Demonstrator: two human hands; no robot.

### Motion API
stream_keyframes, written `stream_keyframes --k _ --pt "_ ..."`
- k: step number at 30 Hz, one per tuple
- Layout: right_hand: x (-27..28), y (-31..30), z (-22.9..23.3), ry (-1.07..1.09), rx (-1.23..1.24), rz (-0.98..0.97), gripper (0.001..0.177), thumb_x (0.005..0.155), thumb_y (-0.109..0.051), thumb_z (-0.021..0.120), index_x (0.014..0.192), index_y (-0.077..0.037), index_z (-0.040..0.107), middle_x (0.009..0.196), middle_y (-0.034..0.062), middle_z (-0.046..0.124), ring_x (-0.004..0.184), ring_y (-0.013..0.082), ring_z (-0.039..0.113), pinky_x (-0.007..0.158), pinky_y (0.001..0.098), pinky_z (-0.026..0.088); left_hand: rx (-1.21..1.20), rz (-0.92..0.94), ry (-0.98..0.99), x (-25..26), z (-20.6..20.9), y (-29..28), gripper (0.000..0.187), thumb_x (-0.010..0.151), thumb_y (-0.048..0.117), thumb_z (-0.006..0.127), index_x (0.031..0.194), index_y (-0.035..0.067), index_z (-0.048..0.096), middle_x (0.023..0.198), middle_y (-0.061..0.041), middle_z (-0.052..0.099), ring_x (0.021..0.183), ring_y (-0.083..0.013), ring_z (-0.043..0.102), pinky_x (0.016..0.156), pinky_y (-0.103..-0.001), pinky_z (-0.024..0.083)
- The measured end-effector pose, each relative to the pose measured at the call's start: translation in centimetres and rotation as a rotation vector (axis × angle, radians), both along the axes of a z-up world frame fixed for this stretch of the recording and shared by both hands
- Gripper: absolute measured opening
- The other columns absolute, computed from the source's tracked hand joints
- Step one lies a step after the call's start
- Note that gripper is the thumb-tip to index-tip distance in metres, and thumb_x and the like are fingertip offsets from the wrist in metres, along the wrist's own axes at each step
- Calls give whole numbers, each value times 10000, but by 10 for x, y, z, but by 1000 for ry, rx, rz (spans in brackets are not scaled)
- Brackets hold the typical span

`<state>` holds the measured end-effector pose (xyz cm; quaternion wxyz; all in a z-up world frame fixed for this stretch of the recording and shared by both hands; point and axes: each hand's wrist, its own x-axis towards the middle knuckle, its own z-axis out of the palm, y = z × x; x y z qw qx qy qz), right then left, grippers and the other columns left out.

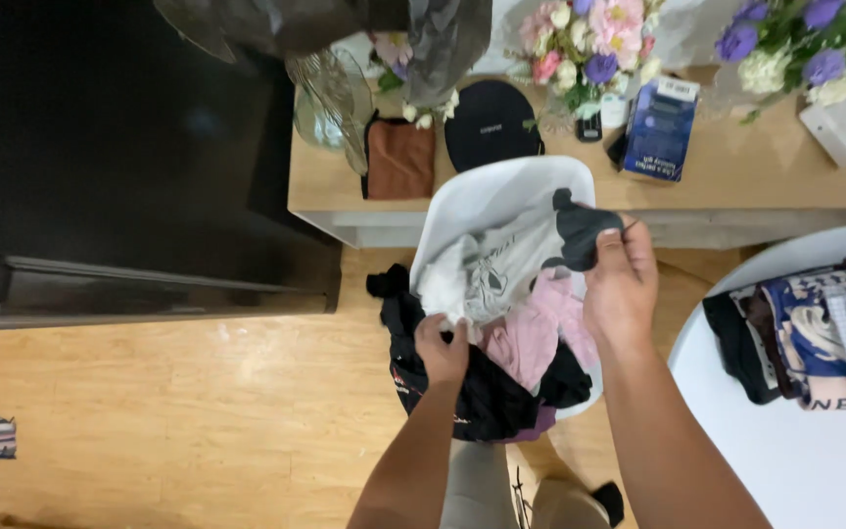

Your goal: The person folds a light pink long-sleeved shirt and a grey t-shirt on a white round table. They then move to a green patterned bench and place a pillow into a white pillowcase.

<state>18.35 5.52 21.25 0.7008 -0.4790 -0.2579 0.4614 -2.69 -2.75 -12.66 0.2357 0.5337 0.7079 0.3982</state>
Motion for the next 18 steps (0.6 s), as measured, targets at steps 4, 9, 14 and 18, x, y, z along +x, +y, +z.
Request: stream_keyframes --k 4,9,14,18 --pt "-12 -8 27 7 14 -1 161 1151 -62 456 1255 -8 566 1347 179 695 972 155 609 791 273 450 -338 93 133 -16 50 -11 1048 641 359 1003 1425 -10 413 1364 -440 428 1239 -555 458 998 -513 426" --pt "-12 -25 63 167 344 47 188 1163 14 495 1344 13 548 1299 165 655 1201 223 665 1138 386 521 -769 227 -240 -31 -11 -19 1313 661 359 901 1610 20 60 1379 -302 553 1294 -430 558 1082 -419 456" --pt "3 -47 113 105 496 108 144 1200 -73 544 1309 -3 607 1304 202 693 1240 287 692 1117 426 515 -683 139 -178 -39 -13 -27 620 929 459 679 1429 115 553 1420 -150 617 1299 -354 578 1028 -423 467" --pt "18 -57 135 86 499 117 220 1234 -135 483 1243 23 637 1281 210 667 1136 277 666 1013 408 519 -405 269 -603 -18 -6 -33 455 911 264 676 1311 50 642 1289 -128 705 1153 -287 656 967 -392 507"
